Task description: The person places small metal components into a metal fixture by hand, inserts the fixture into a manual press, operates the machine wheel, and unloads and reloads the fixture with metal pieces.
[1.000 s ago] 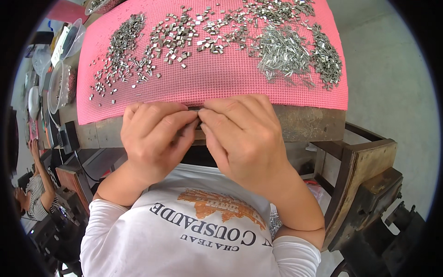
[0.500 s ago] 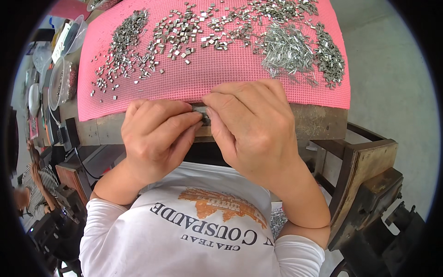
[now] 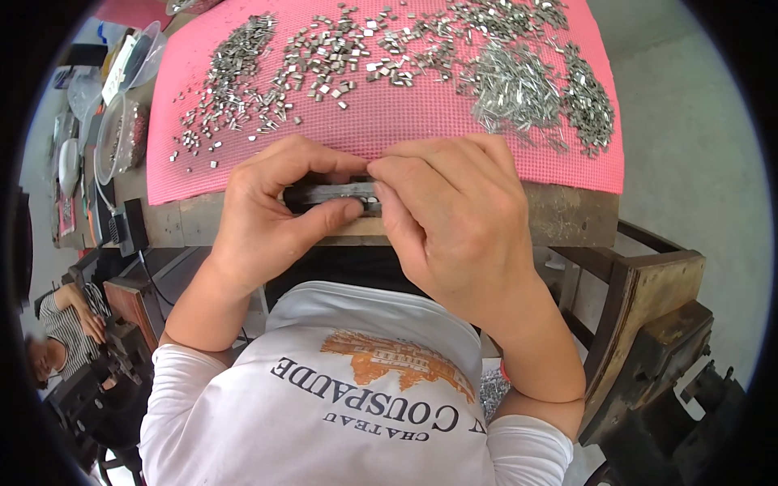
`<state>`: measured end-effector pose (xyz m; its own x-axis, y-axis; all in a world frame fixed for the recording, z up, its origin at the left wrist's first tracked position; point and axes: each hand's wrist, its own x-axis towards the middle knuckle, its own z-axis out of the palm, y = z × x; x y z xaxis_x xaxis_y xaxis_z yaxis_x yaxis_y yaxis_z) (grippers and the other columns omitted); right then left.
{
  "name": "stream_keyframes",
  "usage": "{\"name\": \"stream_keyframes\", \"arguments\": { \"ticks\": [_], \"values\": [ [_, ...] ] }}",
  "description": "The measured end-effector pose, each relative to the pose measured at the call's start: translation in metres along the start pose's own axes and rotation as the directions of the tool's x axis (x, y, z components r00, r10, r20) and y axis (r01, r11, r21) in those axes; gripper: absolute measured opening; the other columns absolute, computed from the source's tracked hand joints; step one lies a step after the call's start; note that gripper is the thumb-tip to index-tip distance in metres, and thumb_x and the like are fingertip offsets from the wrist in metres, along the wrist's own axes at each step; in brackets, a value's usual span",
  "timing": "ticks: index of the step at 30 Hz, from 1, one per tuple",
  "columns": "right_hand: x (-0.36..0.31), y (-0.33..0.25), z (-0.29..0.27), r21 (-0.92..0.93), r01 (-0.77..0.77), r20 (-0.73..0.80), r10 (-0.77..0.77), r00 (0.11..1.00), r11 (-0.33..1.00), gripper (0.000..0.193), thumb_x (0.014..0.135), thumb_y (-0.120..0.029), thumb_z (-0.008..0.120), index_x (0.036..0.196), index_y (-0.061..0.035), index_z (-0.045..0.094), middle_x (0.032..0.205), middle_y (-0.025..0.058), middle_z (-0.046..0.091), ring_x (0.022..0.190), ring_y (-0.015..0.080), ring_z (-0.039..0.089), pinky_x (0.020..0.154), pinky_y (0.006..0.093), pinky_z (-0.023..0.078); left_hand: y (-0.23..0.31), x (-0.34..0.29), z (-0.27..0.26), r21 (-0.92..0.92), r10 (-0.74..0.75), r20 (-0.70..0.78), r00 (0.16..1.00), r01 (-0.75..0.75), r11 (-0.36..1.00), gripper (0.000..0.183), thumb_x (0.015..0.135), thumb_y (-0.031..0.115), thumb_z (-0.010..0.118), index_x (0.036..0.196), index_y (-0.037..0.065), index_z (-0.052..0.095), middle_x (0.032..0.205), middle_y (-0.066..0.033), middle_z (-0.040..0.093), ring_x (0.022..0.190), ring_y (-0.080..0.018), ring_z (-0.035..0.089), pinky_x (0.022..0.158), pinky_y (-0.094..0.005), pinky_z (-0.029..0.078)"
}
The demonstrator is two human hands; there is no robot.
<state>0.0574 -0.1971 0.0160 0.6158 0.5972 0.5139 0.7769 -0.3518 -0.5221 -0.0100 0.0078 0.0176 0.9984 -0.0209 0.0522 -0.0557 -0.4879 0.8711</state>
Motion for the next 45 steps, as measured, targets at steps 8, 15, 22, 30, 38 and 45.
{"name": "stream_keyframes", "arguments": {
  "ticks": [8, 15, 22, 30, 38, 45],
  "values": [
    [0.03, 0.002, 0.014, -0.018, 0.108, 0.154, -0.104, 0.983, 0.994, 0.022, 0.081, 0.0, 0.075, 0.102, -0.0058, 0.073, 0.094, 0.0059, 0.072, 0.087, 0.025, 0.067, 0.084, 0.0383, 0.047, -0.046, -0.004, -0.055, 0.343, -0.02, -0.515, 0.857, 0.227, 0.911, 0.012, 0.083, 0.01, 0.083, 0.094, 0.005, 0.081, 0.083, -0.0062, 0.071, 0.075, -0.0182, 0.067, 0.067, -0.0304, 0.051],
    [0.072, 0.009, 0.063, -0.096, 0.289, 0.284, -0.252, 0.925, 0.953, 0.014, 0.083, -0.008, 0.072, 0.097, -0.008, 0.075, 0.087, 0.0052, 0.066, 0.09, 0.0235, 0.064, 0.087, 0.0392, 0.046, -0.052, -0.001, -0.056, 0.735, 0.313, -0.353, 0.882, 0.054, 0.676, 0.01, 0.077, 0.013, 0.083, 0.087, 0.014, 0.081, 0.084, -0.0021, 0.071, 0.082, -0.0245, 0.065, 0.074, -0.0391, 0.049],
    [0.082, 0.005, 0.079, -0.193, 0.419, 0.271, -0.362, 0.892, 0.887, 0.003, 0.08, -0.01, 0.064, 0.078, -0.0101, 0.067, 0.081, 0.0056, 0.062, 0.086, 0.0218, 0.064, 0.084, 0.0377, 0.046, -0.039, -0.007, -0.061, 0.786, 0.283, -0.248, 0.927, 0.022, 0.617, 0.009, 0.078, 0.014, 0.08, 0.083, 0.013, 0.073, 0.081, -0.0007, 0.066, 0.083, -0.0242, 0.062, 0.075, -0.0395, 0.044],
    [0.067, 0.004, 0.043, -0.02, 0.213, 0.2, -0.204, 0.958, 0.977, 0.008, 0.09, -0.009, 0.07, 0.094, -0.0055, 0.064, 0.089, 0.009, 0.065, 0.087, 0.0299, 0.063, 0.082, 0.0401, 0.046, -0.028, -0.012, -0.068, 0.75, 0.21, -0.054, 0.976, -0.099, 0.653, 0.01, 0.078, 0.015, 0.08, 0.087, 0.013, 0.076, 0.086, -0.0004, 0.067, 0.087, -0.0235, 0.062, 0.077, -0.0386, 0.043],
    [0.014, 0.004, -0.013, 0.072, -0.015, 0.194, 0.001, 0.981, 0.997, 0.015, 0.086, 0.006, 0.066, 0.099, -0.0024, 0.062, 0.095, 0.011, 0.063, 0.089, 0.0312, 0.061, 0.082, 0.0399, 0.047, -0.025, -0.016, -0.067, 0.746, 0.225, -0.086, 0.971, -0.087, 0.661, 0.011, 0.076, 0.012, 0.081, 0.087, 0.011, 0.078, 0.082, -0.0032, 0.067, 0.081, -0.0244, 0.062, 0.075, -0.0384, 0.043],
    [-0.007, 0.005, -0.007, 0.039, -0.037, 0.107, 0.032, 0.994, 0.999, 0.019, 0.084, 0.005, 0.068, 0.101, -0.0033, 0.065, 0.096, 0.0101, 0.065, 0.089, 0.0299, 0.061, 0.081, 0.0397, 0.044, -0.023, -0.017, -0.058, 0.747, 0.204, -0.139, 0.969, -0.032, 0.664, 0.008, 0.077, 0.011, 0.079, 0.083, 0.009, 0.075, 0.082, -0.0043, 0.066, 0.082, -0.0261, 0.062, 0.077, -0.0396, 0.044]
  ]
}}
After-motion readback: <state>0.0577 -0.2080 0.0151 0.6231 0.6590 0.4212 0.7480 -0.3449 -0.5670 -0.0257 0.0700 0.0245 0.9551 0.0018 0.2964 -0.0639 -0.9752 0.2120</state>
